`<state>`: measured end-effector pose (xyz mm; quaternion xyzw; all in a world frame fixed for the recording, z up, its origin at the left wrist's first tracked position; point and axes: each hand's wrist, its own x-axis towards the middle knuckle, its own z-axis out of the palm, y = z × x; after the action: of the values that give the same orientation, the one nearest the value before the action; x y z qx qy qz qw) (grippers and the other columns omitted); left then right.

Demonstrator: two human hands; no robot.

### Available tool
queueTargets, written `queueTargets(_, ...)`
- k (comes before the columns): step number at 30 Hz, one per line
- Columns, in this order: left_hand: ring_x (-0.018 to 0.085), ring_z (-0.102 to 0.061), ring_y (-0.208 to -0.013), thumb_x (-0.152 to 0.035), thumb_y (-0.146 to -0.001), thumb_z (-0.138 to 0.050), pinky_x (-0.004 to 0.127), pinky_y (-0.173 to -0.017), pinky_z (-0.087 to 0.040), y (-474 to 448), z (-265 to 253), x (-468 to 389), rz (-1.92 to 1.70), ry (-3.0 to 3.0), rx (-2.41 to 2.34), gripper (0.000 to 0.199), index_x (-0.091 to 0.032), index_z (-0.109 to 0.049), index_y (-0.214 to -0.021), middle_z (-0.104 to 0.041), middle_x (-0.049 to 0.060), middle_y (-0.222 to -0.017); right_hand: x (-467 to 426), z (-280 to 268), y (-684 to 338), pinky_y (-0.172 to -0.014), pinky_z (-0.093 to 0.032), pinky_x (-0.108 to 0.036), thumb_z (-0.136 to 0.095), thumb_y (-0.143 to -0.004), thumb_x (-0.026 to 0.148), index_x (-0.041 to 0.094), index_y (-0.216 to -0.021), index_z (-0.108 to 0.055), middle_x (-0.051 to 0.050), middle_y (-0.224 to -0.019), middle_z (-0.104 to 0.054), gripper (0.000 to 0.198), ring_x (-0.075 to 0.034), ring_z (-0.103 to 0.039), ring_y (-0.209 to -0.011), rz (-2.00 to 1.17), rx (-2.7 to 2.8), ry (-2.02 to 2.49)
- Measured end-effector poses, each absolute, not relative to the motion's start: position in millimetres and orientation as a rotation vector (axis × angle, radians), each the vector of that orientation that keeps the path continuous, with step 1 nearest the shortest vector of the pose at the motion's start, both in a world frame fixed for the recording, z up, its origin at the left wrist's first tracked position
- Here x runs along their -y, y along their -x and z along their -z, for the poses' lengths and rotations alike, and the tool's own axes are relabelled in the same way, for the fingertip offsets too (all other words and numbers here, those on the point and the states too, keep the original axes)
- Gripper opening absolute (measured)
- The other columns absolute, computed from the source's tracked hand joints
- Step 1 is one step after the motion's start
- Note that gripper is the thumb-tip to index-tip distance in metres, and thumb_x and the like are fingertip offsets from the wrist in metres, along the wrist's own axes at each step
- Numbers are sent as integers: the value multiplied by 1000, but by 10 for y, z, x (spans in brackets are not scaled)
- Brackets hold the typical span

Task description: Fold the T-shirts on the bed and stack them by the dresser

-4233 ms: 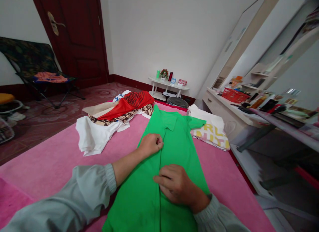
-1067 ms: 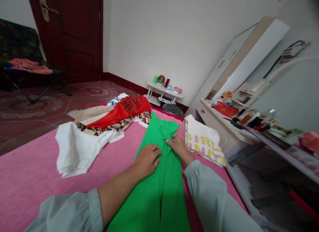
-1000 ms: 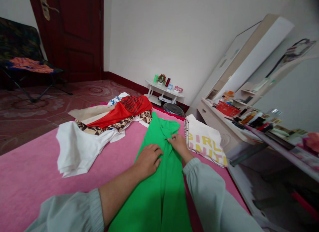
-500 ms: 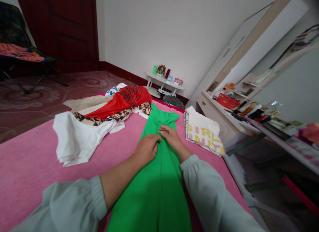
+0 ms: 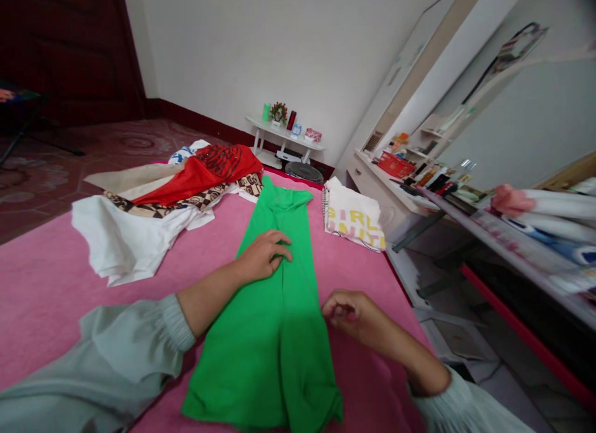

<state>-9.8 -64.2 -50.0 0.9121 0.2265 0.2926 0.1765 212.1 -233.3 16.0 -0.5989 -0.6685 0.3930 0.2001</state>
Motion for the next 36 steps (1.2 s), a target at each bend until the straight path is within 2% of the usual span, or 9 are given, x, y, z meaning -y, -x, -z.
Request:
queueTargets(6,19,-53,-109,-1,-65,-51,34,-100,-37,106,360,865,-667,-2581,-364,35,-24,-71,-82,-62,2,-111,2923,-328,-2140,-65,-42,-21,-61,-59,7,21,-85,-68,1,-83,-66,30,-14,-57,-76,-1303,1968,1745)
queueTargets(9,17,-55,-104,3,-61,-47,31,-98,-39,136,273,1009,-553,-2567,-305,40,-23,-71,-80,-62,2,-110,3108,-267,-2041,-60,-40,-21,-67,-58,12,22,-82,-67,3,-81,-64,26,-14,-57,-73,-1270,1942,1784)
queueTargets(12,19,-54,-108,2,-59,-51,33,-100,-37,222,158,1193,-435,-2573,-242,41,-25,-70,-84,-59,1,-115,3188,-223,-1902,-57,-39,-24,-66,-63,15,26,-75,-64,2,-80,-64,17,-15,-57,-71,-1231,1929,1751)
queueTargets(16,21,-53,-111,-8,-62,-66,34,-102,-35,386,19,1459,-318,-2544,-158,39,-28,-69,-95,-55,1,-122,3207,-220,-1794,-60,-38,-25,-62,-71,17,25,-67,-59,3,-75,-60,9,-14,-54,-70,-1131,1955,1644)
queueTargets(21,22,-52,-112,-32,-68,-77,35,-101,-36,509,-30,1666,-301,-2498,-76,30,-28,-68,-96,-55,2,-124,3232,-178,-1813,-61,-35,-22,-60,-69,11,19,-60,-47,3,-68,-54,18,-11,-49,-66,-946,1867,1653)
queueTargets(23,22,-53,-112,-35,-72,-74,36,-100,-36,517,-5,1694,-337,-2511,-51,25,-28,-68,-95,-57,3,-122,3248,-156,-1810,-60,-35,-21,-62,-66,10,19,-65,-50,4,-68,-55,16,-11,-48,-66,-1000,1787,1703)
queueTargets(26,21,-54,-109,-32,-78,-70,35,-97,-37,499,64,1700,-384,-2551,-27,16,-26,-67,-93,-59,4,-117,3272,-99,-1790,-56,-33,-19,-66,-61,9,20,-78,-55,5,-69,-54,23,-10,-47,-64,-1147,1638,1792)
queueTargets(29,19,-56,-103,-25,-85,-61,32,-92,-39,470,130,1694,-420,-2578,-16,6,-25,-63,-90,-63,3,-108,3288,7,-1788,-56,-33,-19,-61,-63,7,18,-75,-55,5,-68,-55,18,-10,-48,-64,-1104,1643,1804)
queueTargets(36,18,-58,-92,-23,-94,-43,29,-84,-42,497,-81,1668,-533,-2504,-27,13,-21,-56,-91,-65,6,-93,3282,-13,-1751,-57,-35,-20,-58,-65,10,19,-81,-60,3,-73,-61,18,-12,-51,-66,-1009,1800,1813)
